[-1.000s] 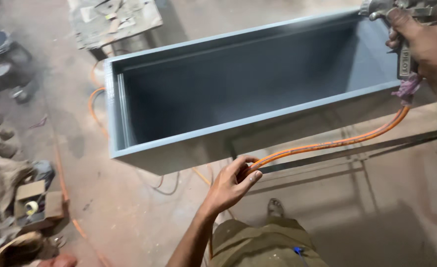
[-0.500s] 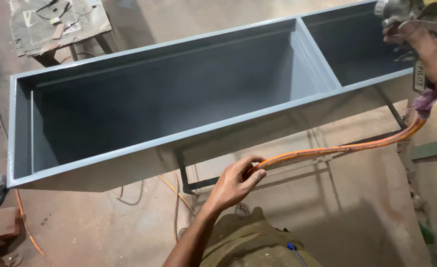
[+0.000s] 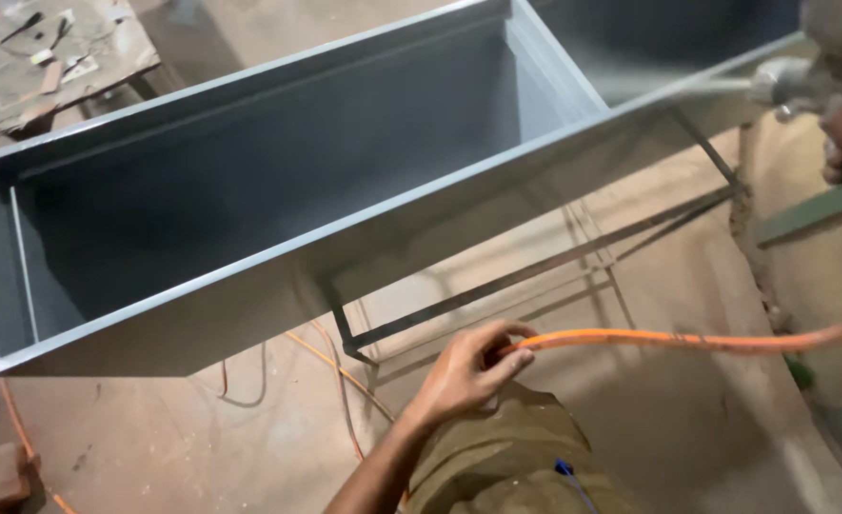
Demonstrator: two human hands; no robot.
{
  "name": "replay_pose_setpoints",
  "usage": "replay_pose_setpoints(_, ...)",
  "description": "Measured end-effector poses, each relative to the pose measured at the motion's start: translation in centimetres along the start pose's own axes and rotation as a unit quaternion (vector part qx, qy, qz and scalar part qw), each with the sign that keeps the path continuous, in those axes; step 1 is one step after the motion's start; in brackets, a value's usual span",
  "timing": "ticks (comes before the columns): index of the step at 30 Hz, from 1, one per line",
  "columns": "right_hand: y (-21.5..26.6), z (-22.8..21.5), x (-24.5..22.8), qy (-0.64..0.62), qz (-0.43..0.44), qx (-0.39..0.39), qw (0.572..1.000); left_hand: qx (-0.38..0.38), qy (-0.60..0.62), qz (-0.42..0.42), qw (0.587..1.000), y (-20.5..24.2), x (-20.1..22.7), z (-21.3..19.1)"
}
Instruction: The person uses a handheld spray gun connected to an orange hose to apply a coat of light gray paint to a large metal cabinet. They move around the cabinet to cover the exterior sides and the interior compartments.
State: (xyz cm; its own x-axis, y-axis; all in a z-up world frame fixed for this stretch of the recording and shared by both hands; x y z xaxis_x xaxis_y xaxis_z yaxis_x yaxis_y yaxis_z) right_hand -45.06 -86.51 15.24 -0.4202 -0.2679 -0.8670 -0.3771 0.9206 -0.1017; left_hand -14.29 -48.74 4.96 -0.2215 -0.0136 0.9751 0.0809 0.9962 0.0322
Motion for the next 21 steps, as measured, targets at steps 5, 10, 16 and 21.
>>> replay_pose_setpoints(5, 4.2, -3.2, 2.9, 0.016, 0.041, 0.028, 0.999, -0.033, -0.03, 0.031, 0.998, 3.1, 0.3, 2.5)
replay_pose_setpoints(10, 6.2, -5.7, 8.8, 0.019, 0.11, 0.03, 0.993, 0.02, -0.035, 0.011, 0.999, 6.9, 0.0, 2.5)
replay_pose_setpoints(16, 8.9, 0.6, 5.8, -0.094, 0.004, -0.078, 0.992, 0.062, -0.029, -0.032, 0.997, 15.0, -1.3, 0.2)
replay_pose_setpoints(21, 13.8, 14.3, -7.7, -0.053, -0.021, -0.147, 0.987, 0.132, 0.062, -0.041, 0.988, 23.7, -2.2, -1.7)
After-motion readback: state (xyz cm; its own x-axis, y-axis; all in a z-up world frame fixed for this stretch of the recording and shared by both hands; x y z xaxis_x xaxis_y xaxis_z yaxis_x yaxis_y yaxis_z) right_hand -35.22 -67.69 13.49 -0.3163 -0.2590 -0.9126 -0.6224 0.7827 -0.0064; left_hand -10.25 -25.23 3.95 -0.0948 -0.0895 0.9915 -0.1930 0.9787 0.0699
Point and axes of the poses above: each hand's wrist, its own y-axis away from the middle knuckle, its own z-axis out of the palm, x = y × z, the point moved 6 cm from there along -y, towards the middle knuckle, and after that the axes turned 6 degrees about -y, right-handed, at the moved point
